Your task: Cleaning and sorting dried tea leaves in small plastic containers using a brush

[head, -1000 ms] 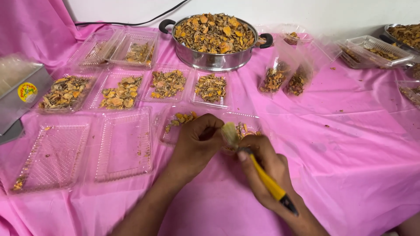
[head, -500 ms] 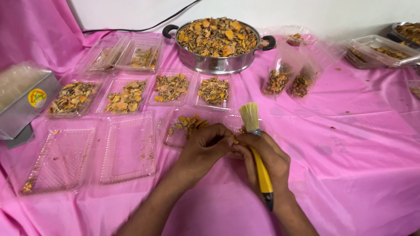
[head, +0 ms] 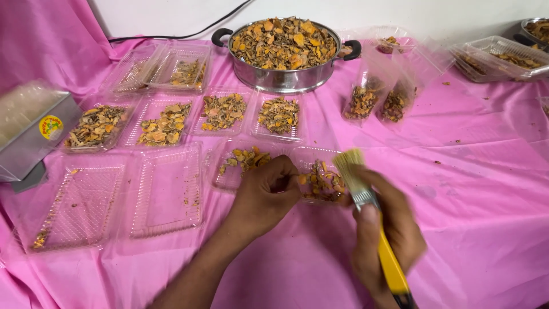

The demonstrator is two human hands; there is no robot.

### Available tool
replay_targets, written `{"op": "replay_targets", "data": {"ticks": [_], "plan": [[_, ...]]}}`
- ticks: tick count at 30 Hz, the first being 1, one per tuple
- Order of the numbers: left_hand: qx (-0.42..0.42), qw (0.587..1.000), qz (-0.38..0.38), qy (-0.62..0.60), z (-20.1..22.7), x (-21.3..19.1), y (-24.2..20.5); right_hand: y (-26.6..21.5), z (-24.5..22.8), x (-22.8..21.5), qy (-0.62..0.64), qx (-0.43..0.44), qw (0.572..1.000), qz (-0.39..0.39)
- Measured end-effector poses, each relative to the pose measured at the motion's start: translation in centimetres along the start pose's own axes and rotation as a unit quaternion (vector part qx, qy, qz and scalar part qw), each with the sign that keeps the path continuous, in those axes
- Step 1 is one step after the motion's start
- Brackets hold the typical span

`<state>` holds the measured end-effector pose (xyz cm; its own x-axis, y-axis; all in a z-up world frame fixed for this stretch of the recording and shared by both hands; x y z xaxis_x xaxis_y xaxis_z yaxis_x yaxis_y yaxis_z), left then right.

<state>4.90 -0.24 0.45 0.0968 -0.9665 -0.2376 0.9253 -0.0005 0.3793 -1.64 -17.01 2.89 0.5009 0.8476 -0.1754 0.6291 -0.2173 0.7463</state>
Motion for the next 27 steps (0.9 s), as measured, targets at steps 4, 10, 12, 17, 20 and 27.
{"op": "replay_targets", "data": {"ticks": [4,10,12,17,20,27], "plan": [[0.018,0.999,0.044,-0.009,0.2,-0.3,-0.2,-1.5,1.4,0.7,0.102,0.036,0.994,-0.019],[-0.031,0.998,0.046,-0.032,0.5,-0.5,0.2,-1.4,-0.1,0.6,0.117,0.046,0.991,-0.049],[-0.039,0.998,0.033,-0.023,0.7,-0.3,-0.1,-1.1,0.1,0.1,0.1,0.035,0.994,0.024],[-0.03,0.995,0.085,0.037,-0.7,-0.4,0.6,1.3,3.5,-0.5,0.221,0.174,0.958,-0.061],[-0.119,0.98,0.044,0.15,1.1,-1.5,0.4,5.8,2.9,-2.8,0.141,0.036,0.984,-0.107],[0.076,0.947,0.094,0.298,-3.1,-0.7,0.6,10.0,5.7,-0.6,-0.055,-0.114,0.941,-0.315]]}}
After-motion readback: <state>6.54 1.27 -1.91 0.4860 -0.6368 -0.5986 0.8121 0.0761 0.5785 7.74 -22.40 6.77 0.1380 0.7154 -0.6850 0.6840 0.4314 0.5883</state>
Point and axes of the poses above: each hand's wrist, its own y-axis towards the middle knuckle, its own x-axis out of the palm, z = x × y, the point moved 4 cm from there along y, towards the middle knuckle, and after that the axes turned 6 degrees about z, right-handed, at the moved point
